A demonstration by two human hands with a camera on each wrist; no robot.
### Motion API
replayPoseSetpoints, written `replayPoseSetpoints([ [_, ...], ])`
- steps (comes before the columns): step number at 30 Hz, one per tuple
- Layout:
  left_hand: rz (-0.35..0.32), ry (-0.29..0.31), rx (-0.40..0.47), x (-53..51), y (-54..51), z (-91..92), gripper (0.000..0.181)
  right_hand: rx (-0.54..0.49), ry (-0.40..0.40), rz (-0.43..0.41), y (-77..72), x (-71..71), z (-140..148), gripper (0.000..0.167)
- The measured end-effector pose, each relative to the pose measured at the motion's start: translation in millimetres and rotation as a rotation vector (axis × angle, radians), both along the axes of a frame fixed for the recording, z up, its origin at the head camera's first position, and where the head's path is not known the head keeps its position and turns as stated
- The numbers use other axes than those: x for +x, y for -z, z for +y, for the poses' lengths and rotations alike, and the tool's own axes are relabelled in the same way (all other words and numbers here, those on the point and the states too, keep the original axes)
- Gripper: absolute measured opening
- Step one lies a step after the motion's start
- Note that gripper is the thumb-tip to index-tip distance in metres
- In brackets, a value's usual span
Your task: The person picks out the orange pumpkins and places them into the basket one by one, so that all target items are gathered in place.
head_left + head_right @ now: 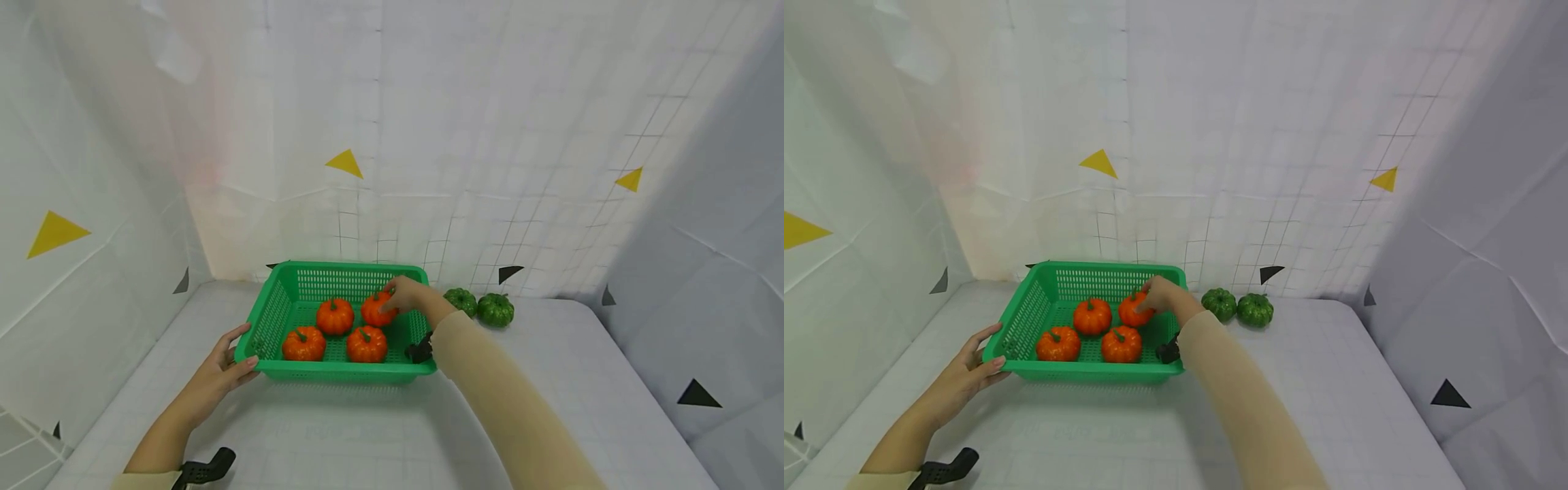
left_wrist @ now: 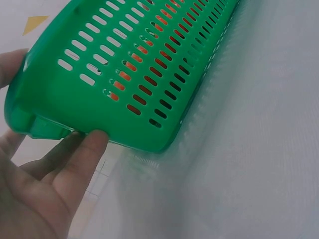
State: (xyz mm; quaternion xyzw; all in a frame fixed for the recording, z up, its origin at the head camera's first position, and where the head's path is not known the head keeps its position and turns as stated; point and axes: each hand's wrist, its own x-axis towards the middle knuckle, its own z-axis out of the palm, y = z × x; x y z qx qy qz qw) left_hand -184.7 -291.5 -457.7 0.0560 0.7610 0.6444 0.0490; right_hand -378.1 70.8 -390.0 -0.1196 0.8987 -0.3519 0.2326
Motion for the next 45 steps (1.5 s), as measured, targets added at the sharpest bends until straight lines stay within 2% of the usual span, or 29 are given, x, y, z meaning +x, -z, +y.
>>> replayPoseSetpoints([
  [6,0.002,0.004,-0.002,0.7,0.4,0.6,0.079,0.016,0.017,0.028,12.8,-3.1,-2.6,0.061],
  [12,-0.001,-0.001,-0.018,0.7,0.2,0.3,0.079,0.025,0.023,0.039,16.9,-3.4,-3.1,0.057],
  [35,0.000,0.004,0.003,-0.2,0.5,0.9,0.079,-0.011,0.030,0.018,18.4,-2.4,-5.2,0.054],
  [41,0.012,0.003,0.012,-1.3,2.2,0.6,0.078,0.003,0.019,0.044,15.0,-5.7,-4.2,0.054],
  [45,0.014,0.003,0.015,-1.3,2.2,-0.1,0.078,0.006,-0.006,0.078,7.3,-5.2,-1.8,0.050],
])
